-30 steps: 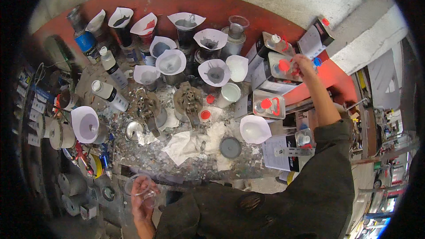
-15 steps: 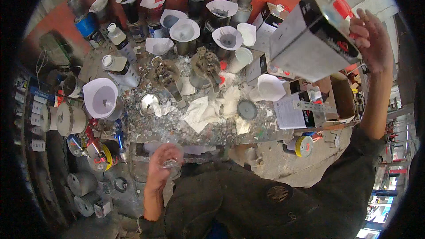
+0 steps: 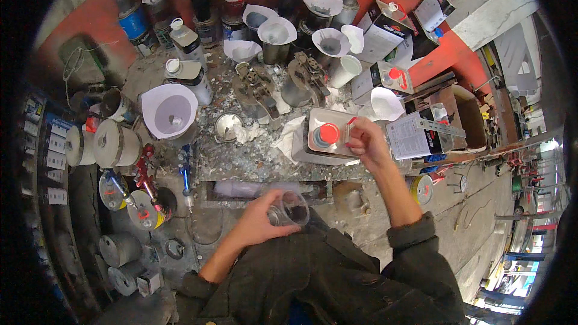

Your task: The person stirs a liquid in a bucket, then pours liquid from several metal cans into a plastic cup using a funnel. The person also scrapes residue from a funnel with a metal tool.

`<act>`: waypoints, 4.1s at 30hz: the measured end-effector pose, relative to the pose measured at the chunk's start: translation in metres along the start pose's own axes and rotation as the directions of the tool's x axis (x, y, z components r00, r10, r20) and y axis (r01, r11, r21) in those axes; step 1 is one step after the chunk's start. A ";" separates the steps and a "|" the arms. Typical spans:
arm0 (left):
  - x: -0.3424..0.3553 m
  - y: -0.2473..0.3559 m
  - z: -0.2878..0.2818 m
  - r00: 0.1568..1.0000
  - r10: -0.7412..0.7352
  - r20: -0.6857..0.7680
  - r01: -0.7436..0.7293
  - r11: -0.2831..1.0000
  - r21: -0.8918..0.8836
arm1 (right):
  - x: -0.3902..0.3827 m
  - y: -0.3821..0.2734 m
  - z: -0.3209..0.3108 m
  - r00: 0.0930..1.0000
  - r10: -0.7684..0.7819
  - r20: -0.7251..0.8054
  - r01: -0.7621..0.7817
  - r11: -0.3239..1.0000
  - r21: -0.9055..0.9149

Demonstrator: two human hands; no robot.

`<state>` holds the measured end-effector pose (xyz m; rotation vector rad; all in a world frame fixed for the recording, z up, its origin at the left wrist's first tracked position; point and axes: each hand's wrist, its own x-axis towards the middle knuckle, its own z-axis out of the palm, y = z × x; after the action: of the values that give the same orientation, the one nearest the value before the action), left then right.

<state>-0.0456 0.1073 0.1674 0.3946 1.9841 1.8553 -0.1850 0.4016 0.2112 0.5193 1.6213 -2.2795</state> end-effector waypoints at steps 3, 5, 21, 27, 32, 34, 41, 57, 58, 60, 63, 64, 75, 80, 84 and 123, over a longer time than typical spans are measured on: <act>0.008 0.006 0.008 0.999 0.012 0.046 -0.021 0.981 0.193 | -0.001 0.025 -0.010 0.994 -0.098 0.041 0.096 0.994 0.044; 0.019 0.006 0.018 0.998 0.000 0.060 -0.014 0.974 0.225 | 0.001 0.024 -0.015 0.994 -0.089 0.059 0.094 0.991 -0.092; 0.085 -0.018 0.061 0.906 0.372 0.203 -0.395 0.568 0.722 | -0.030 -0.009 0.045 0.805 -0.301 0.512 0.414 -0.334 -0.847; 0.095 -0.025 0.065 0.905 0.377 0.199 -0.403 0.604 0.687 | -0.018 0.002 0.033 0.686 -0.341 0.643 0.553 -0.330 -0.765; 0.091 -0.025 0.059 0.895 0.413 0.169 -0.407 0.598 0.690 | -0.003 -0.005 0.036 0.420 -0.083 0.904 0.746 -0.535 -0.396; 0.092 -0.020 0.057 0.895 0.397 0.203 -0.418 0.591 0.690 | 0.002 -0.012 0.032 0.359 0.086 0.929 0.785 -0.567 -0.251; 0.087 -0.015 0.054 0.901 0.388 0.192 -0.413 0.636 0.652 | -0.019 -0.034 0.049 0.906 -0.063 0.420 0.362 -0.400 -0.842; 0.085 -0.015 0.058 0.908 0.397 0.130 -0.391 0.698 0.599 | -0.013 -0.022 0.036 0.495 -0.226 0.839 0.733 -0.411 -0.542; 0.085 -0.015 0.059 0.910 0.394 0.128 -0.387 0.698 0.602 | -0.020 -0.022 0.040 0.611 -0.344 0.713 0.637 -0.321 -0.701; 0.084 -0.013 0.062 0.913 0.388 0.127 -0.380 0.695 0.610 | -0.026 -0.026 0.046 0.760 -0.245 0.602 0.532 -0.297 -0.793; 0.086 -0.015 0.068 0.942 0.317 0.111 -0.310 0.695 0.649 | -0.013 -0.007 0.035 0.709 -0.372 0.599 0.544 -0.252 -0.801; 0.089 -0.013 0.070 0.947 0.301 0.115 -0.300 0.693 0.656 | -0.008 -0.008 0.034 0.665 -0.298 0.685 0.640 -0.244 -0.728; 0.092 0.005 0.080 0.949 0.308 0.065 -0.271 0.696 0.665 | -0.044 -0.101 -0.057 0.676 -0.615 0.405 0.655 0.250 -0.713; 0.086 0.003 0.083 0.943 0.332 -0.006 -0.262 0.753 0.603 | -0.026 -0.157 -0.239 0.572 -0.809 -0.136 0.221 0.312 -0.924; 0.076 0.009 0.096 0.954 0.243 -0.176 -0.141 0.880 0.454 | -0.004 -0.169 -0.325 0.588 -0.788 -0.184 0.031 0.250 -0.968; -0.055 -0.015 0.075 0.477 -0.243 -0.845 -0.239 0.889 -0.391 | 0.048 0.102 -0.092 0.702 -0.511 0.496 0.712 0.505 -0.488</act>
<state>0.0390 0.1473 0.1540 -0.9499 1.8677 2.7711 -0.1718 0.4547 0.0758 -0.6754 2.5321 -1.7784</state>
